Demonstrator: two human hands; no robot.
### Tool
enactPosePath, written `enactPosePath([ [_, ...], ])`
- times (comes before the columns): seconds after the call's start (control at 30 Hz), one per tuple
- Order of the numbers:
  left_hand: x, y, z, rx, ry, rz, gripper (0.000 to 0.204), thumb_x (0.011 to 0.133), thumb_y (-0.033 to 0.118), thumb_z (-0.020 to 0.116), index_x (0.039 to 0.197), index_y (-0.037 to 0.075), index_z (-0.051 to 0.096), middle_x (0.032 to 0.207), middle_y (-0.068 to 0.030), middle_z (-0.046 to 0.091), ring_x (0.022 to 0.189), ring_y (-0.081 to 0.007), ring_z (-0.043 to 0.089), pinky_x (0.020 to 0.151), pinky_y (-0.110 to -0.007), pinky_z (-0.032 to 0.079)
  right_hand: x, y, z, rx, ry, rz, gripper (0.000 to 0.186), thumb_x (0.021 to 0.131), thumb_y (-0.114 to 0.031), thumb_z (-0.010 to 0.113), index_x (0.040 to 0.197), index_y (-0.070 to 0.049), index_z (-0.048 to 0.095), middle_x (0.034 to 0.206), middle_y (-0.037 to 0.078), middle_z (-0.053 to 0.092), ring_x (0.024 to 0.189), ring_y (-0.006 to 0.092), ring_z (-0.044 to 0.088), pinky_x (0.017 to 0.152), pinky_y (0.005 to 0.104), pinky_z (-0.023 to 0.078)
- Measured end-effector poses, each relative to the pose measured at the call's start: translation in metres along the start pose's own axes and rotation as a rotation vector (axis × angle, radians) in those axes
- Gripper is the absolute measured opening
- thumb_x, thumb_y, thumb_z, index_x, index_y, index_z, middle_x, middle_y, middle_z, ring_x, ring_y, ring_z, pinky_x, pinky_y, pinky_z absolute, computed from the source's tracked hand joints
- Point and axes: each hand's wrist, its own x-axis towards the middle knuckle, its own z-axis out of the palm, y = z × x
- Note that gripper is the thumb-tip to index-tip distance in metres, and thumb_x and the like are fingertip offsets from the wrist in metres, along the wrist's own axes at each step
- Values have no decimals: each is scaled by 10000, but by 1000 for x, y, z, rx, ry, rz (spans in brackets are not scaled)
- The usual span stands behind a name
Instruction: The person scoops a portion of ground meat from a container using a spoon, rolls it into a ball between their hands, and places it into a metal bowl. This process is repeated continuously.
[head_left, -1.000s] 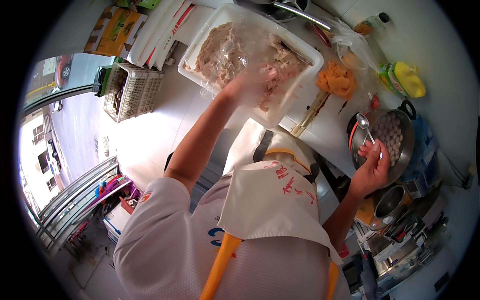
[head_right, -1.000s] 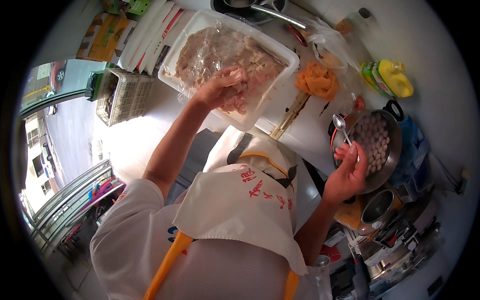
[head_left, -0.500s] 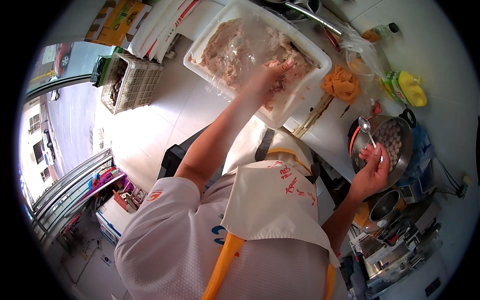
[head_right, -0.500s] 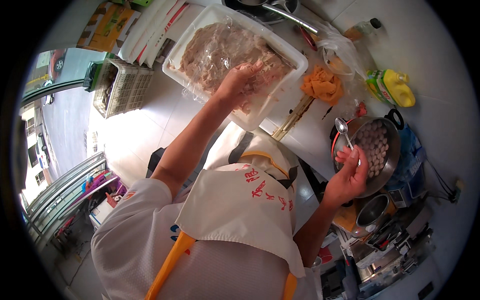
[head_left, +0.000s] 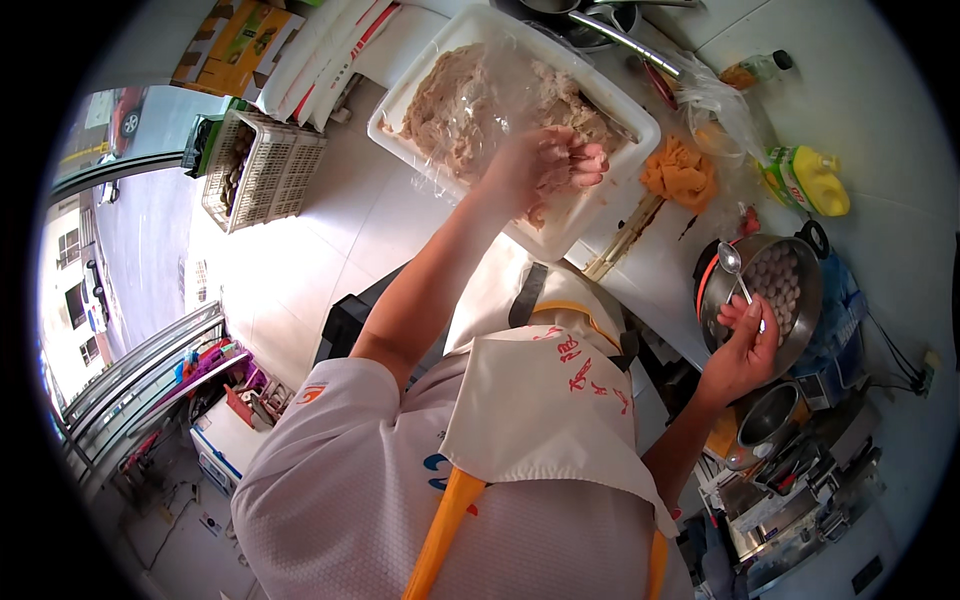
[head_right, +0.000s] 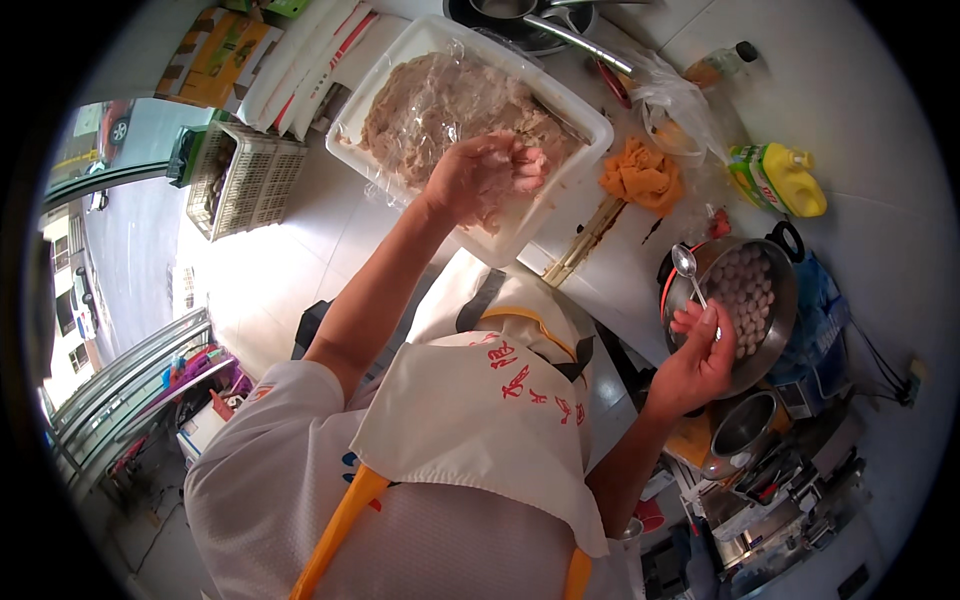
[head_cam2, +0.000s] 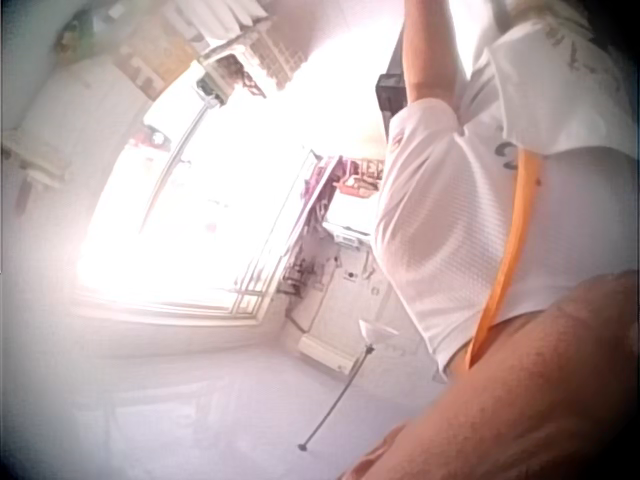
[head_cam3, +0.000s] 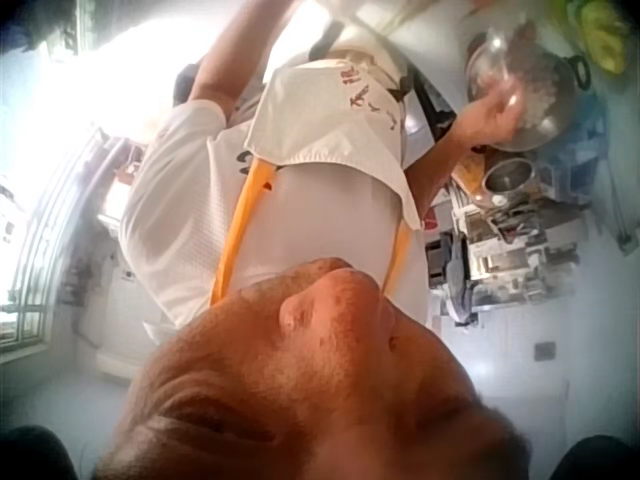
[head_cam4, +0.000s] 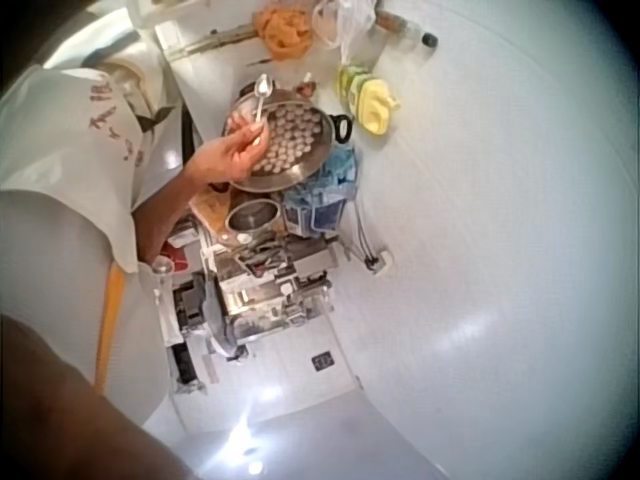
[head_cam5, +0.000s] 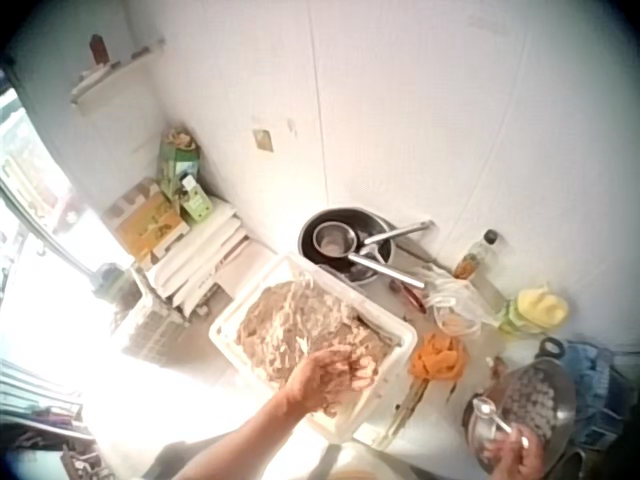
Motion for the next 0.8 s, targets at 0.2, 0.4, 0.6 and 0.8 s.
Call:
enactPosePath([
  [0.2, 22, -4, -39, 123, -278, 101, 169, 1012, 210, 734, 1058, 59, 672, 929, -84, 736, 787, -138, 682, 673, -281, 569, 0, 2, -2, -5, -5, 5, 224, 1100, -108, 588, 1239, 41, 682, 982, 145, 770, 789, 154, 701, 711, 292, 594],
  [0.4, 25, -20, -29, 582, 52, 365, 278, 974, 255, 792, 1087, 15, 711, 917, -46, 713, 745, -137, 654, 643, -327, 544, 0, 1, -3, -4, 8, 16, 228, 1100, -111, 589, 1246, 40, 679, 991, 150, 771, 793, 158, 709, 714, 289, 602],
  [0.6, 4, -2, -14, 71, -163, -3, 283, 1005, 242, 726, 1101, -22, 686, 978, -125, 726, 848, -219, 706, 736, -344, 578, 1, 5, -8, -5, 11, 19, 235, 1100, -117, 593, 1254, 40, 677, 997, 157, 771, 795, 159, 710, 712, 284, 602],
  [0.8, 10, -2, -12, 43, -208, 164, 261, 1033, 252, 696, 1115, 5, 672, 960, -125, 715, 850, -223, 709, 774, -329, 592, 0, 4, -7, -20, 10, 26, 228, 1101, -106, 587, 1251, 41, 676, 998, 157, 772, 794, 156, 710, 712, 282, 601],
])
